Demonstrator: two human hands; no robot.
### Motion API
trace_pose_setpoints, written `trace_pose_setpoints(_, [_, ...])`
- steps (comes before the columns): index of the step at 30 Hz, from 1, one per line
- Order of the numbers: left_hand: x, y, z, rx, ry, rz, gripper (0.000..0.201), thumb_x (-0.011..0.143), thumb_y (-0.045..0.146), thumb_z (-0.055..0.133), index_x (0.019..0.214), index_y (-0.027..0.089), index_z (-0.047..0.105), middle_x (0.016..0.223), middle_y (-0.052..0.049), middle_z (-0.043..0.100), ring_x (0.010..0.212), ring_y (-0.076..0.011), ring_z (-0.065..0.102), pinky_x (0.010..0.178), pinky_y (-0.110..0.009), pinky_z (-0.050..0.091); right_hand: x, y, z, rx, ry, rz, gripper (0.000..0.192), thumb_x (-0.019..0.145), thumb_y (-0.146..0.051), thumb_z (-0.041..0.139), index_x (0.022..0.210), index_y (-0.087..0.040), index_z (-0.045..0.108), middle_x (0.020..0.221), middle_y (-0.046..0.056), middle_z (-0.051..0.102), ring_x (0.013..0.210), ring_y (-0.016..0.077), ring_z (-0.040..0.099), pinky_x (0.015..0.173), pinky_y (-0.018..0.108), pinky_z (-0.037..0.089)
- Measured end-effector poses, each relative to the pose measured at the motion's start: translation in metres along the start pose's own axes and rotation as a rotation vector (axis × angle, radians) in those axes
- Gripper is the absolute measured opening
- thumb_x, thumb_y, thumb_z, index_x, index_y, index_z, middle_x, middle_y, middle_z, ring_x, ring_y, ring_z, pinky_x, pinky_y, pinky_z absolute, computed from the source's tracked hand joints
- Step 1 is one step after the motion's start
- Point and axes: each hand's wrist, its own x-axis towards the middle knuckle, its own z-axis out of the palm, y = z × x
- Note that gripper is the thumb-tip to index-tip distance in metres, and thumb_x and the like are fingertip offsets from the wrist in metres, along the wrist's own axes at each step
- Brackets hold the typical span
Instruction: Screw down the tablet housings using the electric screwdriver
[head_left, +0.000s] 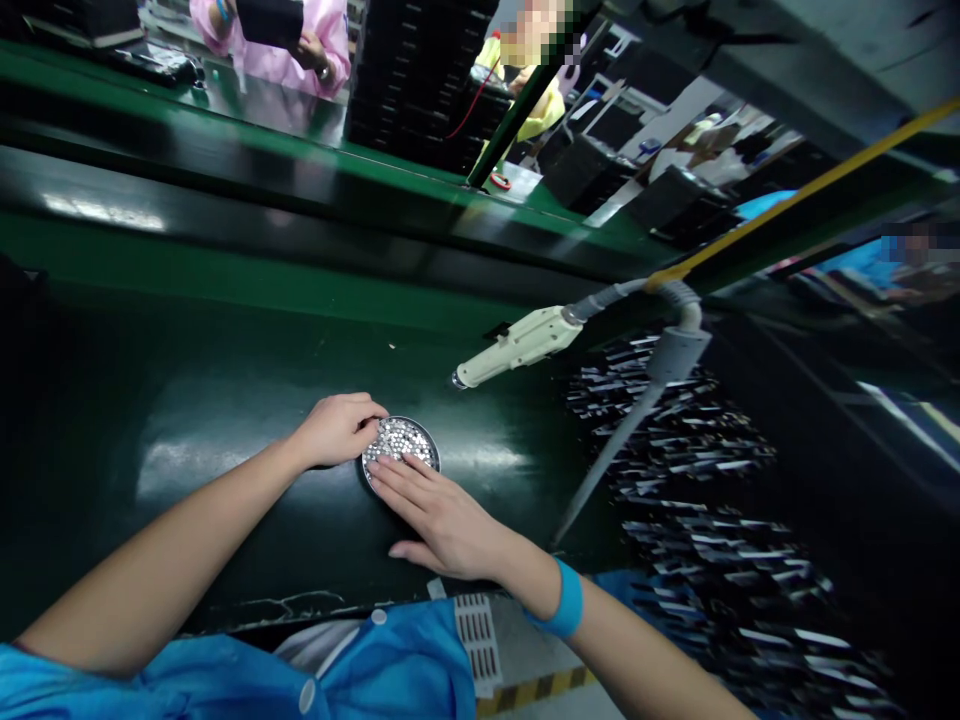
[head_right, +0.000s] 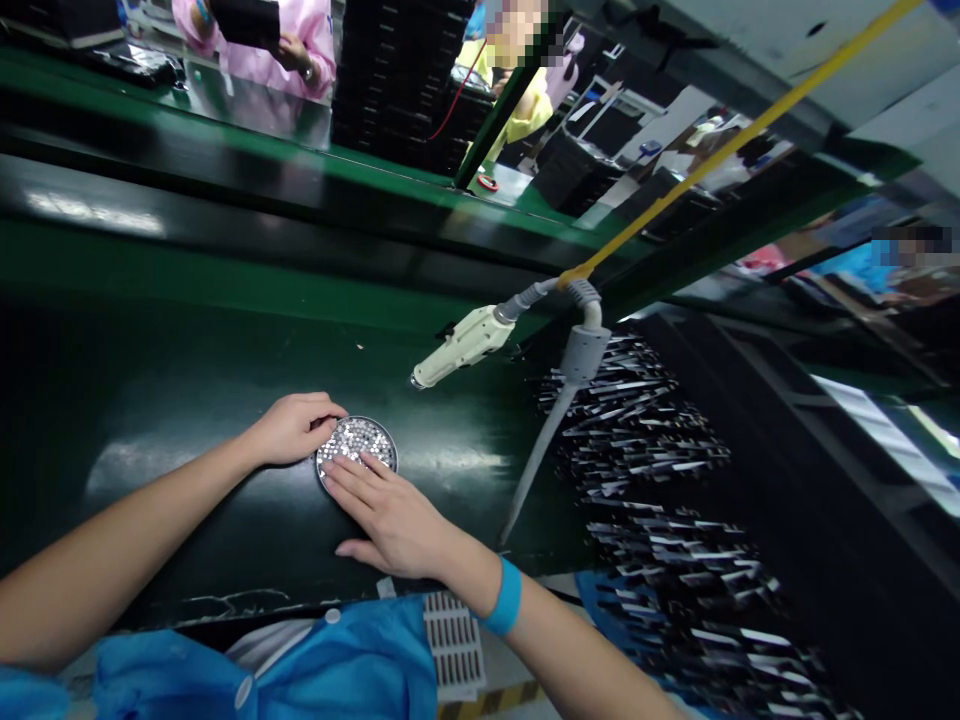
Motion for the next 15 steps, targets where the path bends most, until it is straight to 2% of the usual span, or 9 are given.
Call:
trace_pose_setpoints(3, [0.0, 0.0, -0.001, -0.004, -0.005, 0.01, 0.03, 0.094, 0.02, 0.052, 0.111, 0.022, 0.077, 0.1, -0.003, 0.075, 0.081, -0.0153, 0.068, 0.073, -0.026, 0.049, 0.009, 0.005, -0.002, 0.007, 0.042, 0.054, 0.08, 0.098, -0.051, 0.059, 0.162, -0.015, 0.027, 0.166, 0.02, 0.034, 0.157, 0.0342, 0.031, 0.128, 0.059, 0.028])
trace_pose_setpoints(7, [0.0, 0.0, -0.001, -0.022, -0.006, 0.008, 0.029, 0.094, 0.02, 0.054, 0.11, 0.022, 0.077, 0.099, -0.003, 0.075, 0.08, -0.0149, 0.067, 0.072, -0.026, 0.049, -0.002, 0.007, -0.002, -0.025, 0.086, 0.153, 0.081, 0.097, -0.051, 0.06, 0.162, -0.014, 0.027, 0.168, 0.022, 0.029, 0.158, 0.0357, 0.028, 0.126, 0.06, 0.033])
trace_pose_setpoints(11, [0.001, 0.0, 0.001, -0.026, 0.006, -0.01, 0.029, 0.093, 0.019, 0.055, 0.11, 0.022, 0.077, 0.1, -0.002, 0.076, 0.08, -0.0148, 0.067, 0.072, -0.026, 0.048, -0.018, 0.0, -0.002, 0.005, 0.006, 0.09, 0.084, 0.097, -0.052, 0.06, 0.163, -0.016, 0.025, 0.168, 0.019, 0.032, 0.158, 0.0351, 0.03, 0.128, 0.061, 0.028])
trace_pose_setpoints(15, [0.001, -0.001, 0.001, -0.023, 0.003, -0.009, 0.029, 0.093, 0.02, 0.055, 0.111, 0.023, 0.077, 0.101, -0.002, 0.076, 0.08, -0.0146, 0.068, 0.072, -0.026, 0.049, -0.01, -0.004, -0.003, 0.048, -0.008, 0.016, 0.086, 0.096, -0.054, 0.061, 0.164, -0.017, 0.022, 0.167, 0.018, 0.034, 0.157, 0.0338, 0.031, 0.129, 0.059, 0.025])
